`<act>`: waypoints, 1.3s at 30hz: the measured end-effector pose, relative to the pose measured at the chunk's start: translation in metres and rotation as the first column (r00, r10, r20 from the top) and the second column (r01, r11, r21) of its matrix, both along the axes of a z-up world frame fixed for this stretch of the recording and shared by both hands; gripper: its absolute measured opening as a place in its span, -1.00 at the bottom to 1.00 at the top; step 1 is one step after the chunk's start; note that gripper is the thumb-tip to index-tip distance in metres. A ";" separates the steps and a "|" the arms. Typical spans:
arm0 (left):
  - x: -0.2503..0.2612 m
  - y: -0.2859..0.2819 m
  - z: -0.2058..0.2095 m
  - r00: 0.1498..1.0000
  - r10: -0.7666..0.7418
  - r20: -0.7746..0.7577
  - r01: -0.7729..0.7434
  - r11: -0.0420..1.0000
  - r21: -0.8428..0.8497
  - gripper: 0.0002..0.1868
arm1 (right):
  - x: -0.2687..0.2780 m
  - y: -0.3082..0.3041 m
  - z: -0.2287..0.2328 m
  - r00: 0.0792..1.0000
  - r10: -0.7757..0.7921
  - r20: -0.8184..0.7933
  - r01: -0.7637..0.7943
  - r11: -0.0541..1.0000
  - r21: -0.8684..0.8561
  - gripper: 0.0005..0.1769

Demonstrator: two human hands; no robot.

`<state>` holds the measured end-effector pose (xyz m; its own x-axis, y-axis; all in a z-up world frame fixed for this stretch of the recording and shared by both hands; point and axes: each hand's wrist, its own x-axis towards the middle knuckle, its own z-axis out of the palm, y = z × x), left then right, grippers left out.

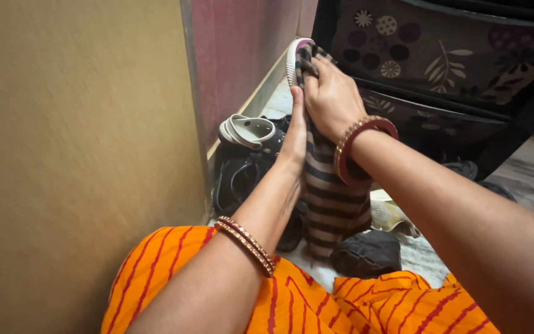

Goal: The person sits on the floor and wipes several pairs of shoes with a cloth, including black leather shoes and a pink slip-on. The person places the cleaned shoes into a black shoe rack.

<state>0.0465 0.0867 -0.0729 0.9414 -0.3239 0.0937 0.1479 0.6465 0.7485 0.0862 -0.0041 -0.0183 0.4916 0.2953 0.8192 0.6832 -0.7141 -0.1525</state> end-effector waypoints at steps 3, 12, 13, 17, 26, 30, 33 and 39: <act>-0.001 0.000 -0.003 0.997 0.074 0.008 -0.074 0.997 -0.002 0.14 | -0.019 -0.001 -0.002 0.931 -0.094 -0.352 0.106 0.994 0.015 -0.61; 0.019 0.004 -0.015 0.952 0.307 -0.016 -0.306 0.942 -0.140 -0.16 | -0.100 -0.006 -0.029 0.957 0.070 -0.281 -0.066 0.998 0.023 -0.68; 0.020 0.006 -0.015 0.949 0.314 -0.038 -0.316 0.940 -0.132 -0.18 | -0.105 -0.007 -0.034 0.966 0.073 -0.246 -0.073 0.997 0.010 -0.66; 0.018 0.005 -0.015 0.966 0.259 0.017 -0.250 0.946 -0.205 -0.09 | -0.120 -0.016 -0.049 0.997 0.045 -0.068 -0.051 0.994 -0.092 -0.56; 0.017 -0.018 -0.011 0.950 0.047 0.308 -0.056 0.998 0.020 0.08 | -0.084 -0.017 -0.018 0.983 -0.175 -0.058 0.176 0.984 0.029 -0.51; 0.004 -0.020 -0.007 0.955 0.044 0.294 -0.124 0.957 0.262 0.15 | -0.059 -0.023 0.015 0.964 -0.261 -0.044 0.264 0.962 0.069 -0.52; -0.016 -0.018 -0.002 0.944 0.083 0.318 -0.219 0.880 0.420 0.20 | -0.029 -0.037 0.042 0.939 -0.343 -0.021 0.344 0.936 0.073 -0.57; -0.030 -0.014 0.009 0.922 0.096 0.374 -0.279 0.836 0.473 0.25 | 0.003 -0.067 0.068 0.906 -0.420 0.043 0.420 0.907 0.015 -0.68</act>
<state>0.0166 0.0726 -0.0641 0.9336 -0.2308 0.2741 -0.2442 0.1500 0.9581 0.0893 -0.0712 0.0499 0.5325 0.0653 0.8439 0.3264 -0.9358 -0.1336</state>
